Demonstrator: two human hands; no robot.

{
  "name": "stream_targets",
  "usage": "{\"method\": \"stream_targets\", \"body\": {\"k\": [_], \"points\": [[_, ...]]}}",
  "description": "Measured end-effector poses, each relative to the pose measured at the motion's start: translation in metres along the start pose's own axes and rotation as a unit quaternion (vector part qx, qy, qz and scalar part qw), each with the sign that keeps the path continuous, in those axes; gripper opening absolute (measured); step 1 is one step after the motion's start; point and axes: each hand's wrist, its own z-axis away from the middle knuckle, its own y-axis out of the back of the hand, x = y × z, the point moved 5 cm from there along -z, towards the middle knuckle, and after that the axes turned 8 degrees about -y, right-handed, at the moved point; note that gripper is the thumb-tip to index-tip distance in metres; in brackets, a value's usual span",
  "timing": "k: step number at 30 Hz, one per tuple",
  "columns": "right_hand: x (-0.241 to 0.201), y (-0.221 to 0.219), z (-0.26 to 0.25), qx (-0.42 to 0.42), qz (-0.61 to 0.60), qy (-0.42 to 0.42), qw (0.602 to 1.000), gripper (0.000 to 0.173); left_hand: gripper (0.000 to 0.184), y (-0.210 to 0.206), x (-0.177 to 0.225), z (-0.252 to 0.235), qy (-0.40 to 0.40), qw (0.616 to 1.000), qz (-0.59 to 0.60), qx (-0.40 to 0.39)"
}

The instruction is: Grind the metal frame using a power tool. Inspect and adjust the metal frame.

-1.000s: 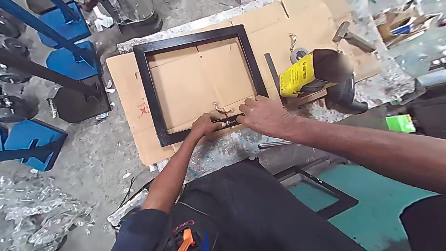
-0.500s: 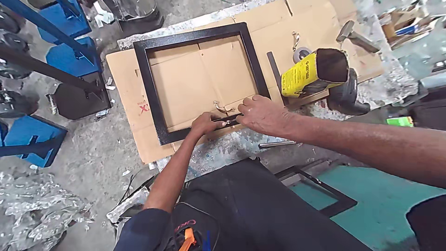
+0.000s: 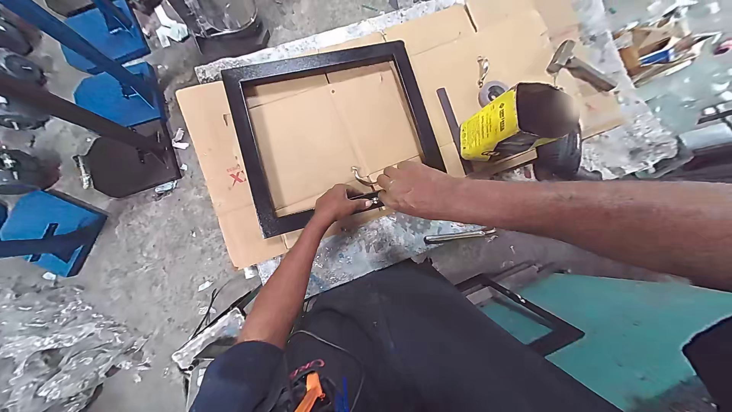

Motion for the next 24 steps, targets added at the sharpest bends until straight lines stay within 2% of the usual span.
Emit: {"method": "stream_targets", "body": {"k": [2, 3, 7, 10, 13, 17, 21, 24], "points": [[-0.001, 0.001, -0.001, 0.047, 0.041, 0.032, 0.998, 0.015, 0.04, 0.0, -0.001, -0.001, 0.011, 1.0, -0.009, 0.0], [-0.001, 0.004, 0.0, 0.037, 0.042, 0.024, 0.998, 0.017, 0.04, 0.0, -0.001, -0.001, 0.012, 1.0, -0.009, 0.001], [-0.003, 0.017, -0.003, -0.096, 0.014, -0.081, 0.992, 0.016, 0.043, -0.001, -0.002, -0.001, 0.013, 1.0, -0.013, 0.005], [-0.001, 0.018, -0.008, -0.119, -0.019, -0.111, 0.987, 0.012, 0.046, -0.005, -0.009, 0.005, 0.008, 1.0, -0.004, 0.022], [0.001, 0.01, -0.001, -0.089, -0.02, -0.049, 0.995, 0.016, 0.049, -0.007, -0.012, 0.007, 0.009, 1.0, 0.007, 0.023], [0.003, -0.007, 0.004, 0.055, 0.054, 0.087, 0.993, 0.013, 0.048, -0.006, -0.009, 0.007, -0.001, 1.0, 0.002, 0.027], [0.001, 0.002, 0.0, 0.051, 0.069, 0.103, 0.991, 0.012, 0.049, -0.004, -0.006, 0.012, -0.012, 0.999, -0.004, 0.04], [0.01, 0.004, -0.005, 0.037, 0.059, 0.096, 0.993, 0.011, 0.048, 0.002, 0.001, 0.003, 0.004, 0.999, -0.034, 0.007]]}}
